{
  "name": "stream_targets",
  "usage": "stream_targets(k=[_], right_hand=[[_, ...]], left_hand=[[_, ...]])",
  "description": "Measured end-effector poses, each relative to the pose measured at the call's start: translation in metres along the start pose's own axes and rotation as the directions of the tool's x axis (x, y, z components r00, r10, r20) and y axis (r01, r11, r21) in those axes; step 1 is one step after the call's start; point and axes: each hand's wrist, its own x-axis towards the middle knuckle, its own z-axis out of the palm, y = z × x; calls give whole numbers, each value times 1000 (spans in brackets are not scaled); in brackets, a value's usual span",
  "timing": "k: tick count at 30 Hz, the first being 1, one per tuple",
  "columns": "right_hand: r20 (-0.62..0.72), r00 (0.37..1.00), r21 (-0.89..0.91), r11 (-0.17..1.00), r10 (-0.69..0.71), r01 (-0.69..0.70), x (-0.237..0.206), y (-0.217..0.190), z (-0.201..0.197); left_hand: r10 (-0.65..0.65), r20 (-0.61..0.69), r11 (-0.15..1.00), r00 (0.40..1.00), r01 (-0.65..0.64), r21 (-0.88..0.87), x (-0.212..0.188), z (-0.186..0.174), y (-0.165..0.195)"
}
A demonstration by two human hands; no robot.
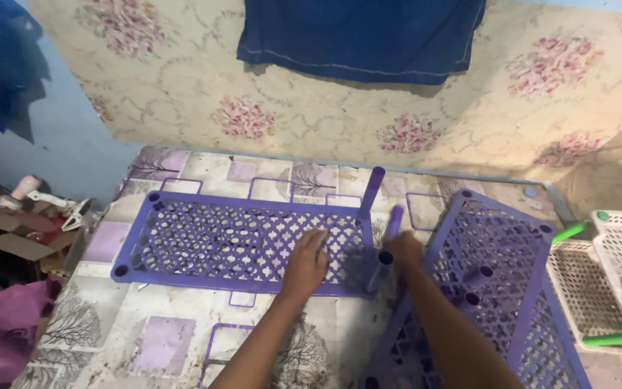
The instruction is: The person takes apart a purple plastic multi-tier rack on a bed, separating the perforated side panels from the connecting tubes, then begins reassembling it by fitting the panels and tubes back together by hand. The clip ends while the rack is still being rebuilt.
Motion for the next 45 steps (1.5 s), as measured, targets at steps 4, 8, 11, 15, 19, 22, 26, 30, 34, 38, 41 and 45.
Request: stream_targets(k=[4,8,11,15,19,22,26,30,34,38,41,45], right_hand=[[-319,948,554,813,12,176,4,-15,-48],[-248,961,866,416,-127,278,-4,-48,-116],[-151,983,943,283,-106,175,-35,-80,-157],[-84,964,988,104,-253,113,-91,-126,-187],[-51,939,997,43,-340,70,-142,-169,-190],[-41,942,995,75,-332,69,-171,-191,-188],[-102,946,983,115,-306,143,-198,-220,-185],[-118,962,939,288,-245,189,-226,-259,-174],[-166,933,872,395,-320,291,-258,-312,-144],[-252,847,708,508,-468,491,-283,-368,-96],[-236,792,600,557,-563,574,-297,-410,-47],[-284,734,500,557,-617,663,-316,-457,23]], left_hand=[[-36,-60,999,998,36,-5,9,-24,20],[103,-98,992,990,-110,-60,38,-41,51],[158,-93,975,983,-170,-146,58,-49,83],[161,-47,938,986,-168,-303,57,-66,126],[271,-120,912,955,-295,-286,33,-105,148],[59,-63,935,996,-77,-345,17,-141,149],[24,-33,949,999,-34,-312,-2,-191,128],[81,-39,961,996,-89,-262,-25,-237,89],[96,-70,975,993,-108,-194,-50,-283,41],[50,-119,995,992,-60,-82,-71,-343,-17],[-32,-151,999,988,35,14,-89,-391,-66],[-247,-167,941,955,277,196,-114,-447,-122]])
